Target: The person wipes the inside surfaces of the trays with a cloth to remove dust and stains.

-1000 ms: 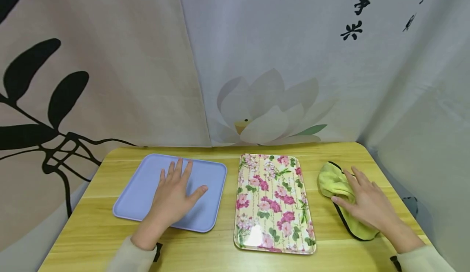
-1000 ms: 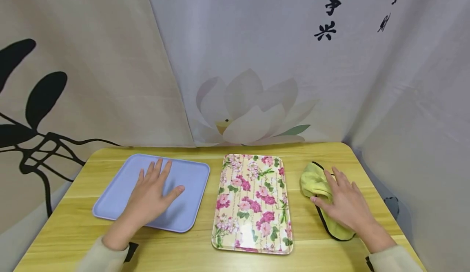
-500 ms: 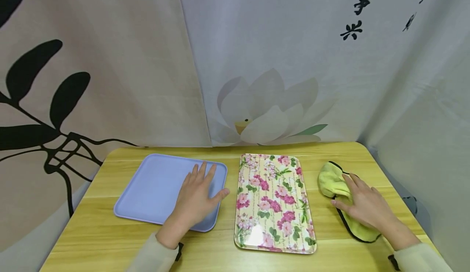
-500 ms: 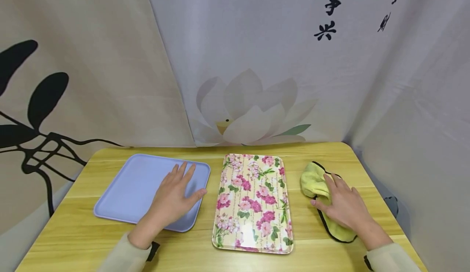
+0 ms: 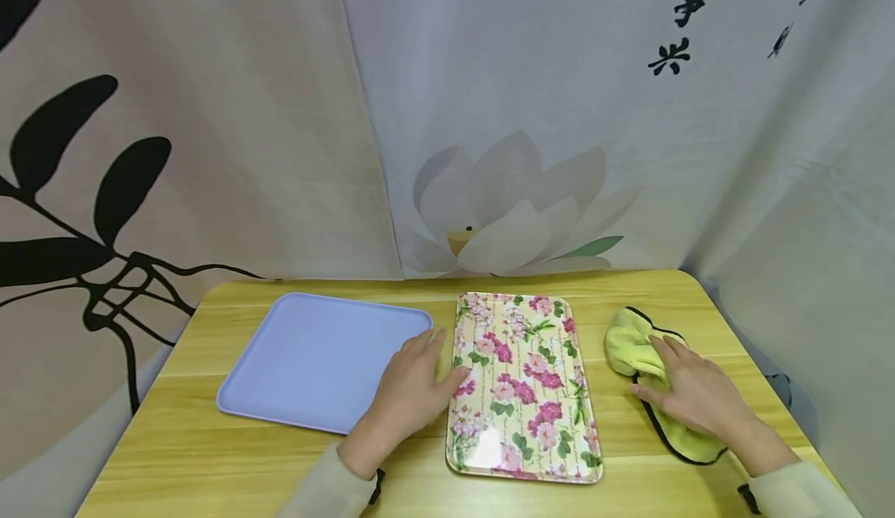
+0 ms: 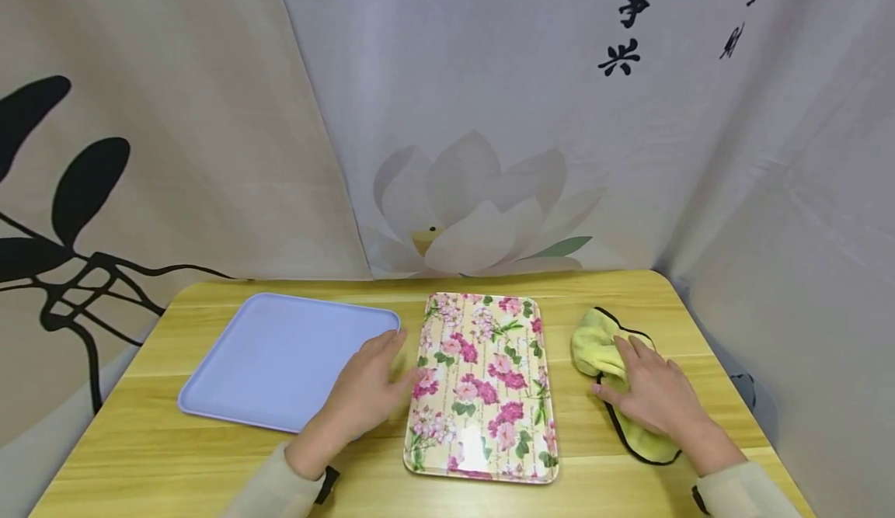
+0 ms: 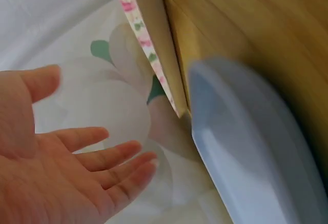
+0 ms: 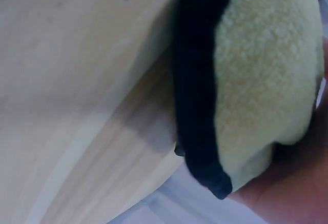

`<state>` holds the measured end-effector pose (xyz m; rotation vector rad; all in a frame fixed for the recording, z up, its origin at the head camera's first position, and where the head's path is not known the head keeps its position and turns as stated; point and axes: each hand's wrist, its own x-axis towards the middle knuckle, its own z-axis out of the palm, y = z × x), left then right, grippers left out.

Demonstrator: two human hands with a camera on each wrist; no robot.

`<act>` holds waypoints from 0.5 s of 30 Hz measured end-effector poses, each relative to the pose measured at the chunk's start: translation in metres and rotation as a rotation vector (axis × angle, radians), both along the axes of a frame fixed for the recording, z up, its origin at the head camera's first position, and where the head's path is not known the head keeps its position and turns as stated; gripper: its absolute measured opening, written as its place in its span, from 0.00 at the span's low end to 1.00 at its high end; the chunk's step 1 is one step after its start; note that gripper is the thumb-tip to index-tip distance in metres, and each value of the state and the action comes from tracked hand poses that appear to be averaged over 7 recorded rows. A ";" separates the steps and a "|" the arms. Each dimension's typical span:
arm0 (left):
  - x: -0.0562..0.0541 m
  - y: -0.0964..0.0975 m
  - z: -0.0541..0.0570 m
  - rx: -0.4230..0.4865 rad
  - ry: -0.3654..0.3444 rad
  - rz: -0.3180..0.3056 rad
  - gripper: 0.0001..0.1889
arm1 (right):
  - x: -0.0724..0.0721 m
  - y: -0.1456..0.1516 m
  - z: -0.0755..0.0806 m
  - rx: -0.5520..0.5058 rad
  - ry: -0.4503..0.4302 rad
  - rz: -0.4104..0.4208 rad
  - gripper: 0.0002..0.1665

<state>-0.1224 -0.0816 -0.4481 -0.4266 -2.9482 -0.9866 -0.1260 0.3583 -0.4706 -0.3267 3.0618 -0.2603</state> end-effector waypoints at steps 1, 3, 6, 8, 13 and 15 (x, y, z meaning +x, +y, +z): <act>0.000 0.003 0.000 0.018 -0.009 -0.002 0.39 | 0.000 0.000 0.000 0.000 -0.003 0.000 0.63; 0.000 0.007 -0.002 0.039 -0.020 -0.004 0.37 | 0.000 0.000 0.000 -0.001 -0.008 0.001 0.64; -0.001 0.012 -0.005 0.038 -0.028 0.002 0.35 | 0.000 0.001 0.000 -0.002 -0.013 0.002 0.64; -0.002 0.015 -0.006 0.033 -0.048 0.013 0.35 | 0.000 0.001 0.000 0.000 -0.014 0.004 0.64; -0.004 0.021 -0.008 0.053 -0.200 0.061 0.36 | -0.001 0.002 -0.001 0.008 -0.013 0.007 0.63; -0.005 0.023 -0.008 0.057 -0.257 0.081 0.37 | -0.001 0.002 -0.001 0.009 -0.012 0.008 0.62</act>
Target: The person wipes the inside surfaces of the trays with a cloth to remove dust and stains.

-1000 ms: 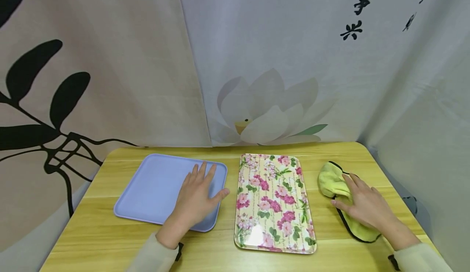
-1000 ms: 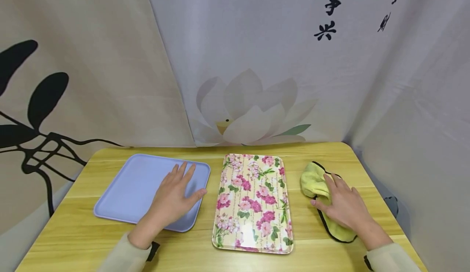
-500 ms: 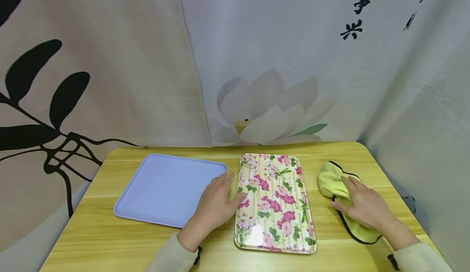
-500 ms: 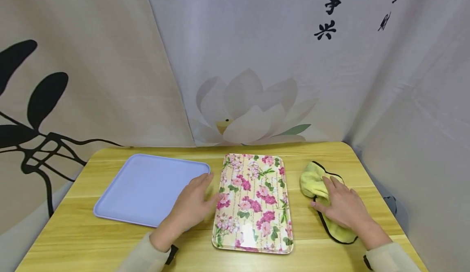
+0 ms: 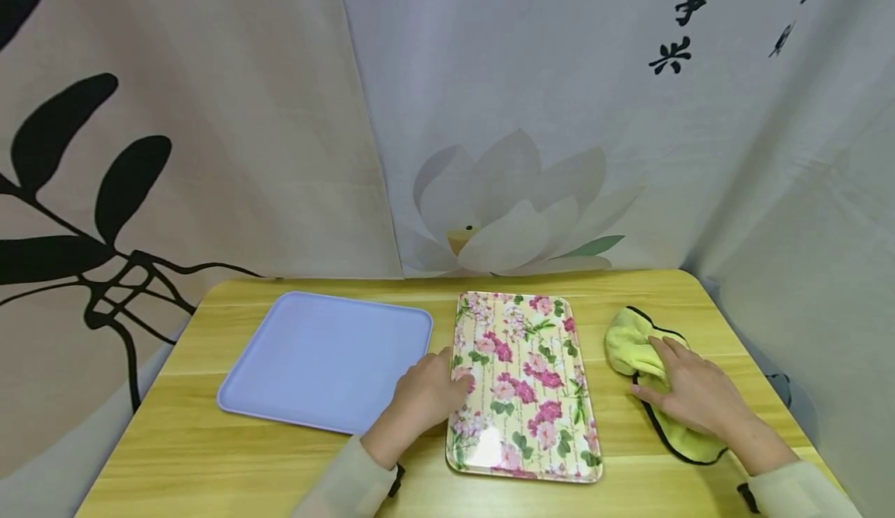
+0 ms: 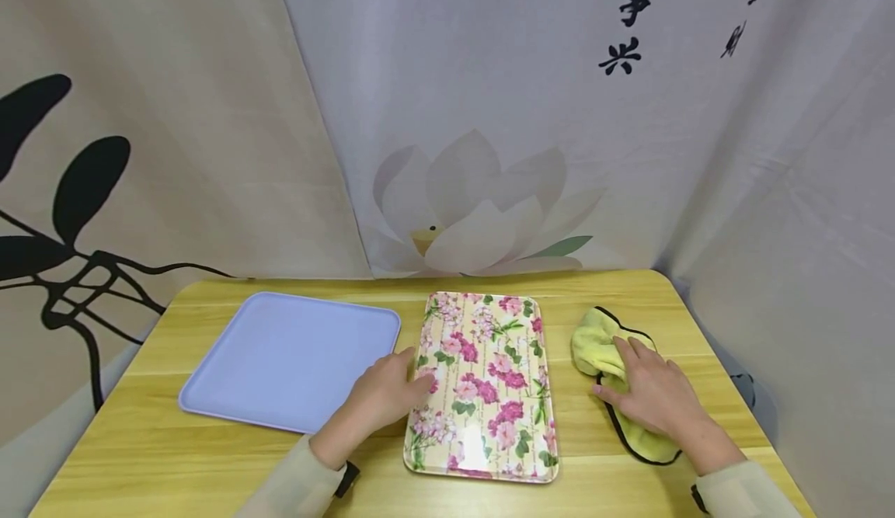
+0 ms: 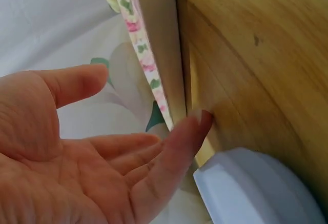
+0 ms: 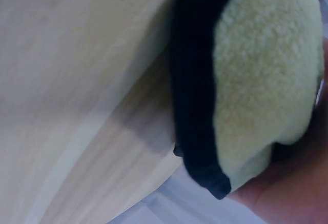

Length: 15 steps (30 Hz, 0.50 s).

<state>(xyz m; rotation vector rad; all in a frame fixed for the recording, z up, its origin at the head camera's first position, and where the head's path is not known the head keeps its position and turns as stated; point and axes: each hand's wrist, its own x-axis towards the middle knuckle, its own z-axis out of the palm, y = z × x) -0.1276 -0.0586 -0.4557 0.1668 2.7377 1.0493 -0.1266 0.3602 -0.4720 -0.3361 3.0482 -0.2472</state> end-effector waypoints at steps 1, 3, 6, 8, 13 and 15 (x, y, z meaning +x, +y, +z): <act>-0.001 0.001 0.000 0.003 -0.023 0.008 0.37 | 0.000 0.000 0.000 0.000 0.000 0.001 0.62; -0.002 0.001 0.000 0.012 -0.057 0.015 0.35 | 0.000 0.000 0.000 -0.001 -0.001 0.002 0.62; -0.004 0.003 -0.002 0.051 -0.104 0.025 0.31 | 0.001 0.000 0.000 -0.002 -0.005 0.003 0.62; -0.006 0.004 -0.004 0.064 -0.129 0.030 0.25 | 0.000 0.000 0.000 -0.002 -0.007 0.003 0.62; -0.011 0.010 -0.009 0.038 -0.167 0.054 0.15 | 0.000 0.001 -0.001 -0.003 -0.004 0.012 0.61; -0.014 0.012 -0.010 0.014 -0.167 0.064 0.13 | 0.000 0.001 -0.001 -0.005 0.001 0.017 0.59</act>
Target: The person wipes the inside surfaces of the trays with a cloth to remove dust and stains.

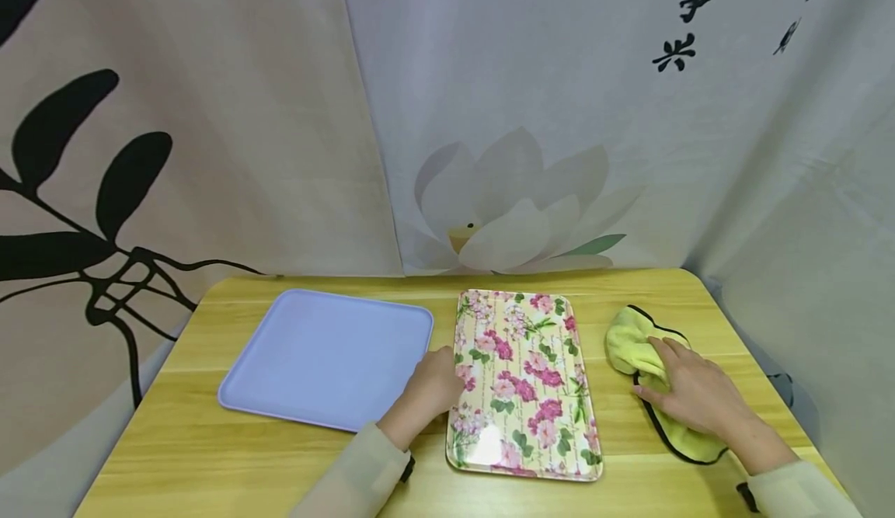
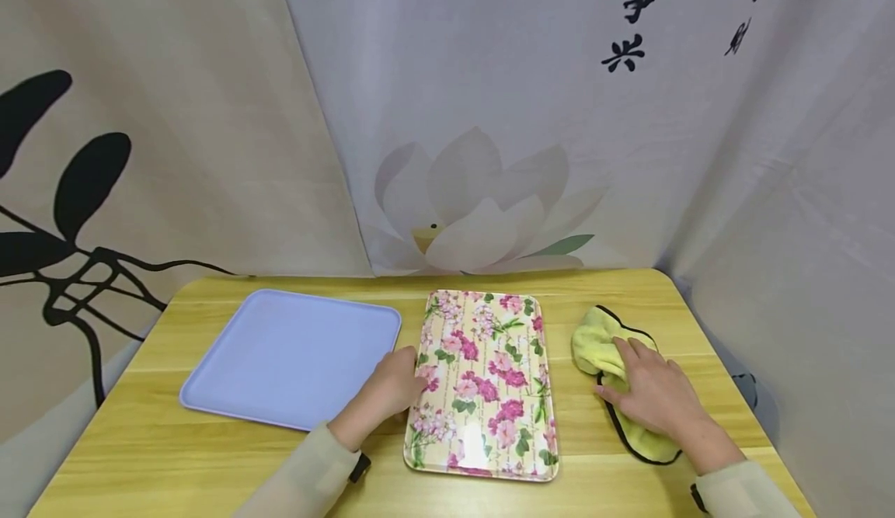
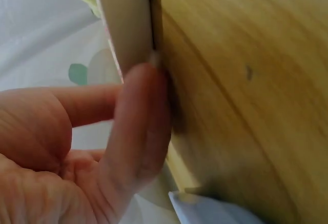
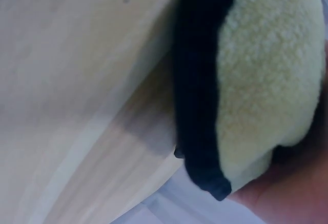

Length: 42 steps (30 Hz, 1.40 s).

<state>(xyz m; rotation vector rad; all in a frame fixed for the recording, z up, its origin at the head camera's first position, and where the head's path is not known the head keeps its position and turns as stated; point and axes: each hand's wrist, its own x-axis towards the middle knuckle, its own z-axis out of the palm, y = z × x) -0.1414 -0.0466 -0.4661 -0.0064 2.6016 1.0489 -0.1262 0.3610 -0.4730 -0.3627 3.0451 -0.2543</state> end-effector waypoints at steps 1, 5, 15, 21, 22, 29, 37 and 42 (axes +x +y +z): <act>-0.001 0.001 0.000 -0.014 0.005 0.001 0.12 | 0.000 0.000 0.000 0.001 0.005 0.003 0.57; -0.005 0.001 -0.003 0.002 -0.001 0.006 0.13 | 0.000 0.000 -0.001 -0.010 0.030 0.011 0.50; -0.003 -0.012 -0.006 0.280 -0.004 0.009 0.12 | -0.004 -0.003 0.001 0.013 0.040 0.003 0.43; -0.003 -0.015 -0.021 0.487 -0.058 0.066 0.19 | -0.006 -0.010 0.014 0.066 0.018 0.014 0.43; -0.003 -0.015 -0.024 0.544 -0.077 0.076 0.20 | -0.006 -0.012 0.017 0.076 0.014 0.015 0.43; -0.004 -0.018 -0.037 0.817 -0.185 0.082 0.14 | -0.007 -0.019 0.028 0.141 -0.008 -0.008 0.43; -0.011 -0.021 -0.047 0.967 -0.240 0.056 0.15 | 0.002 -0.023 0.026 0.140 0.046 -0.059 0.37; -0.014 -0.024 -0.055 1.020 -0.248 0.027 0.15 | 0.007 -0.027 0.025 0.117 0.104 -0.062 0.33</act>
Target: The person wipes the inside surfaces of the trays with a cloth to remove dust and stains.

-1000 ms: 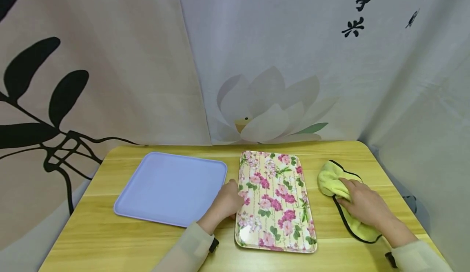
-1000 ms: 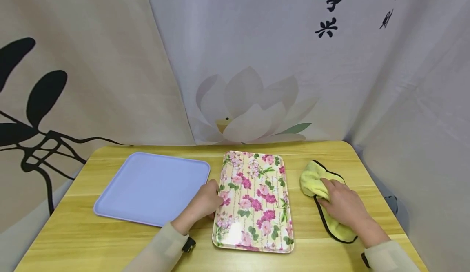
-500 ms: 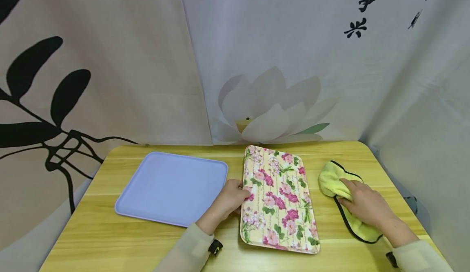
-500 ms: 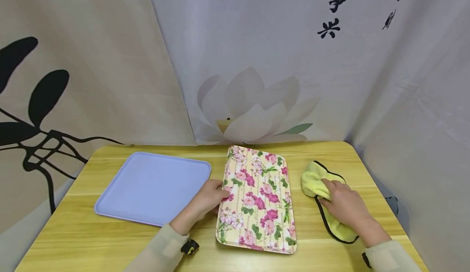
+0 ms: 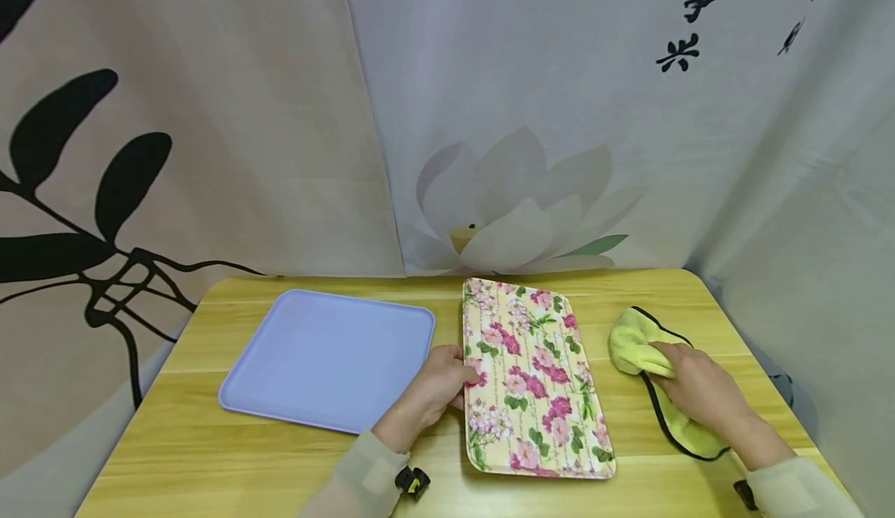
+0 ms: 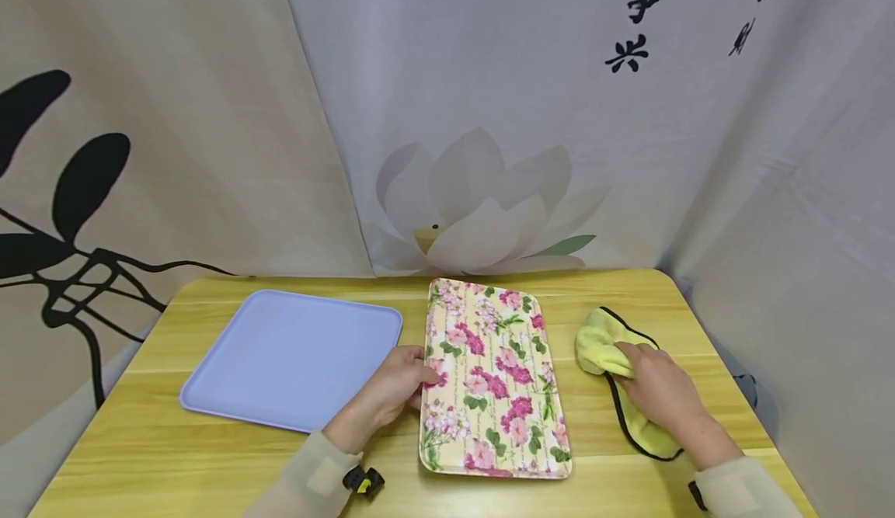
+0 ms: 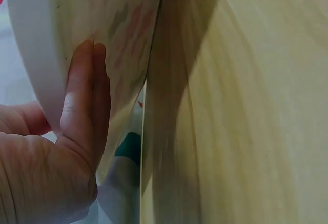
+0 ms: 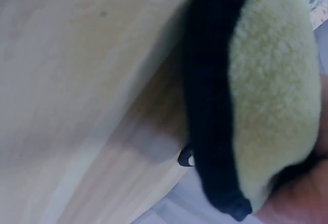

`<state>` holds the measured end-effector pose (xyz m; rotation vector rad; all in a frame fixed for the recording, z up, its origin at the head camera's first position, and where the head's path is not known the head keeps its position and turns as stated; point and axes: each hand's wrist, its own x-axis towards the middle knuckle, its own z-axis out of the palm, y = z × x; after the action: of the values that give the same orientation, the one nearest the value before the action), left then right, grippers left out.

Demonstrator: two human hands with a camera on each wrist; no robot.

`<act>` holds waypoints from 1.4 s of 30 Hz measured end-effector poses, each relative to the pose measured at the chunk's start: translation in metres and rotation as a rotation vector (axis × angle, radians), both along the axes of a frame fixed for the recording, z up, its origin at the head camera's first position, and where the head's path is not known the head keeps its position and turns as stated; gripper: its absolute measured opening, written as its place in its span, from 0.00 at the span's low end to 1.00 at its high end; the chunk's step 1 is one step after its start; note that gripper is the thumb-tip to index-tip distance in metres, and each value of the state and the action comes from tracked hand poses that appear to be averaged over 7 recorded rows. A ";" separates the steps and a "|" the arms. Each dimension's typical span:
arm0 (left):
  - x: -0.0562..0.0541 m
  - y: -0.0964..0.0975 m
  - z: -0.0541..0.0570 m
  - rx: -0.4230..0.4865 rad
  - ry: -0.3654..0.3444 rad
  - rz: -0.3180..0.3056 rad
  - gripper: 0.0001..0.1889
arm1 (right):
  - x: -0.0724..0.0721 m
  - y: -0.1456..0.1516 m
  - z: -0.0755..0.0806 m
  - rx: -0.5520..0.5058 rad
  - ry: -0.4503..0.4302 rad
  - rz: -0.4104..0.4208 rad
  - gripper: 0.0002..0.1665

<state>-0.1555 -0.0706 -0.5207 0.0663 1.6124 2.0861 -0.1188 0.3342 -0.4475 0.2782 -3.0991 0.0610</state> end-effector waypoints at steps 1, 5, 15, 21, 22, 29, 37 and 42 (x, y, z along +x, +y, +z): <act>-0.001 0.000 -0.001 0.000 -0.003 0.001 0.16 | 0.000 0.001 -0.002 -0.016 0.006 0.002 0.32; -0.003 0.001 -0.004 0.013 -0.010 -0.003 0.19 | -0.001 0.008 -0.011 -0.086 0.031 -0.008 0.31; -0.006 -0.002 -0.002 0.023 -0.051 -0.040 0.25 | -0.009 0.018 -0.014 -0.238 0.048 -0.077 0.31; -0.005 -0.003 0.008 0.018 -0.093 -0.047 0.25 | -0.025 0.017 -0.001 -0.320 0.054 -0.086 0.32; -0.005 -0.004 0.010 0.015 -0.099 -0.045 0.25 | -0.028 0.016 0.002 -0.334 0.049 -0.087 0.32; -0.007 -0.004 0.021 0.005 -0.125 -0.051 0.25 | -0.041 0.008 0.018 -0.393 0.034 -0.108 0.31; -0.010 -0.004 0.017 -0.017 -0.110 -0.065 0.25 | -0.033 -0.014 0.023 -0.421 0.037 -0.180 0.33; -0.013 -0.006 0.013 -0.040 -0.102 -0.076 0.24 | -0.029 -0.028 0.024 -0.437 0.050 -0.208 0.32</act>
<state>-0.1680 -0.0767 -0.5073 0.0074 1.5652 1.9671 -0.1474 0.3058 -0.4233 -0.0560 -2.9389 0.6988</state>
